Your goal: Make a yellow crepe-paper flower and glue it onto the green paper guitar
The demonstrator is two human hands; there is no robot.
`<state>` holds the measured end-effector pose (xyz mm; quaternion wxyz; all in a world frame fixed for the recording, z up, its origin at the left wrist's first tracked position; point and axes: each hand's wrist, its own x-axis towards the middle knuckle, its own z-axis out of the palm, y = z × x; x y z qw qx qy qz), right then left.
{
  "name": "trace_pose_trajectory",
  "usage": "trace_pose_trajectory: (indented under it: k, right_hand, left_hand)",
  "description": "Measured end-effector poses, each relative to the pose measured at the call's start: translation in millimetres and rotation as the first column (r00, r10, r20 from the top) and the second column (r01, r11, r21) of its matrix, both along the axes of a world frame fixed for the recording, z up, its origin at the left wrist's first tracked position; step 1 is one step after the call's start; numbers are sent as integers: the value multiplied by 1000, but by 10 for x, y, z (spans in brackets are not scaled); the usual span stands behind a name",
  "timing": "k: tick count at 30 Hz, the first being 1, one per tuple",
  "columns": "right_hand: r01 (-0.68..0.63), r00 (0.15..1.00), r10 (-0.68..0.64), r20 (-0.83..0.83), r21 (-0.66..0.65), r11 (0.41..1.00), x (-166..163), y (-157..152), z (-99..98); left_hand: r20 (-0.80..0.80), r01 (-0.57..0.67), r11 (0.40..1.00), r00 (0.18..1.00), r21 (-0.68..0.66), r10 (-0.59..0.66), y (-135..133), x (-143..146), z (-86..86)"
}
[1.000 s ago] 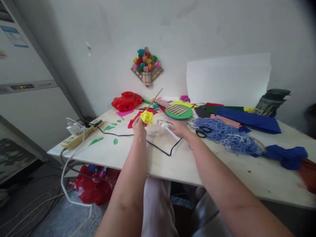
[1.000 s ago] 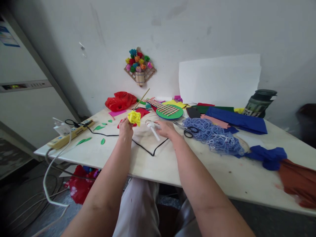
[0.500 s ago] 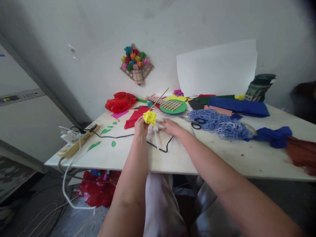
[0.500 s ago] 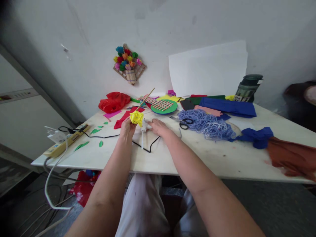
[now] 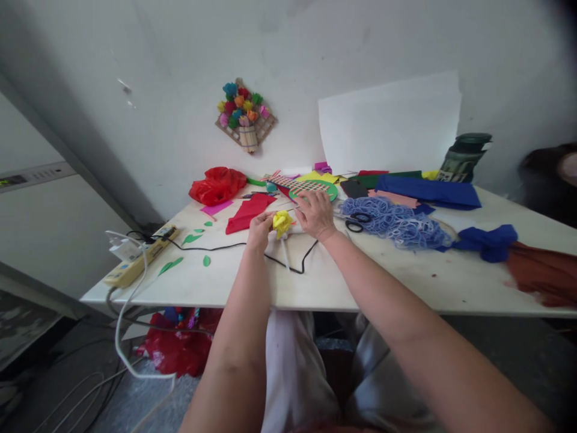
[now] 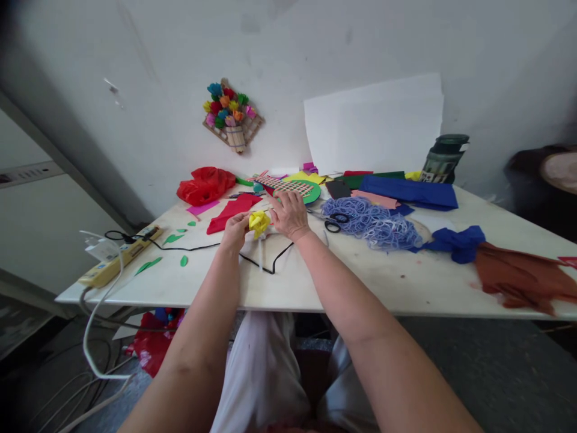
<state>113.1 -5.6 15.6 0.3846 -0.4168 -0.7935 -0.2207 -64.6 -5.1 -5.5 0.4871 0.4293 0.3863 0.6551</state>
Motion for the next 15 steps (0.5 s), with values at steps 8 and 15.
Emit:
trace_pose_trajectory:
  k: [8,15]
  right_hand:
    - [-37,992,91,90,-475,879,98,50,84]
    - [-96,990,138,44,-514,853,114,81,95]
  left_hand:
    - [-114,119,992,987,31,-115,-21,25,39]
    - [-178,160,984,973,78,-144,-30,12,32]
